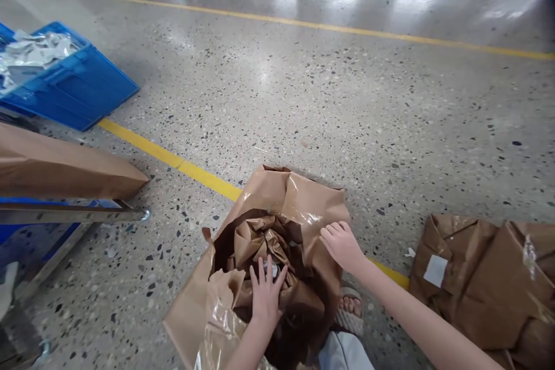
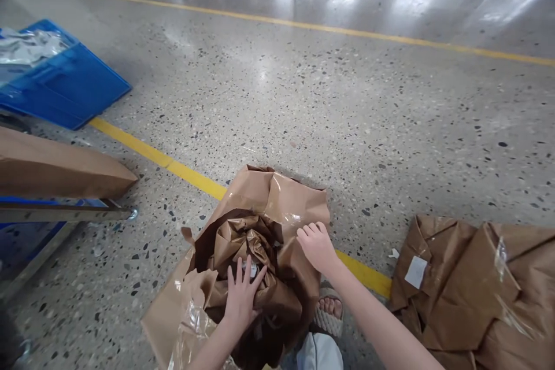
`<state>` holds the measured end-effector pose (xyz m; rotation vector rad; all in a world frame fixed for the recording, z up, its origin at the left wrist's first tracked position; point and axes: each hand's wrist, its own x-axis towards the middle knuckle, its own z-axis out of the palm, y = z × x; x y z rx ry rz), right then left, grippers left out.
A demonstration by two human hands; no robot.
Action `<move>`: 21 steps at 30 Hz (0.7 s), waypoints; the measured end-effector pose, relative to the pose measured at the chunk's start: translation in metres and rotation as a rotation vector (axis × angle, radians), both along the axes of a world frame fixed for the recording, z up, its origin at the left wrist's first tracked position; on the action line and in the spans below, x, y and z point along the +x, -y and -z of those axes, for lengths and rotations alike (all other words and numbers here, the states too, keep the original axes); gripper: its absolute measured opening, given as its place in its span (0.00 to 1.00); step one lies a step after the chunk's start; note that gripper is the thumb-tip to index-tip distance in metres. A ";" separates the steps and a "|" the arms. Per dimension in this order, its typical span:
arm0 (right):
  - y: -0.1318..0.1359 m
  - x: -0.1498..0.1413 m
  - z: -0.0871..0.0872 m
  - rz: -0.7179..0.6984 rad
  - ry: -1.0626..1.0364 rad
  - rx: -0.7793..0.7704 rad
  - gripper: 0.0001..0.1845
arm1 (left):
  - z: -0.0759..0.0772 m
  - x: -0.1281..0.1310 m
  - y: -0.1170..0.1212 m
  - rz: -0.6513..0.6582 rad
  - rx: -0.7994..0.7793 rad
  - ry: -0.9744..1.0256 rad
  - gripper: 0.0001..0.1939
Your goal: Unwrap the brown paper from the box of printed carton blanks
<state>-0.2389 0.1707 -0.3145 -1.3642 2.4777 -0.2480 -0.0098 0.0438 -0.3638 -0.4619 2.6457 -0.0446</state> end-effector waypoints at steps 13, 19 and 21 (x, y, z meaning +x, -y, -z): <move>0.046 0.020 0.053 0.192 -0.160 0.118 0.30 | -0.031 -0.020 -0.012 -0.001 -0.111 -0.017 0.54; 0.024 -0.017 0.058 0.329 -0.065 0.180 0.19 | 0.010 -0.036 0.010 -0.016 -0.203 0.098 0.42; 0.009 -0.017 0.052 0.408 -0.004 0.182 0.17 | 0.013 -0.040 0.011 -0.021 -0.182 0.131 0.43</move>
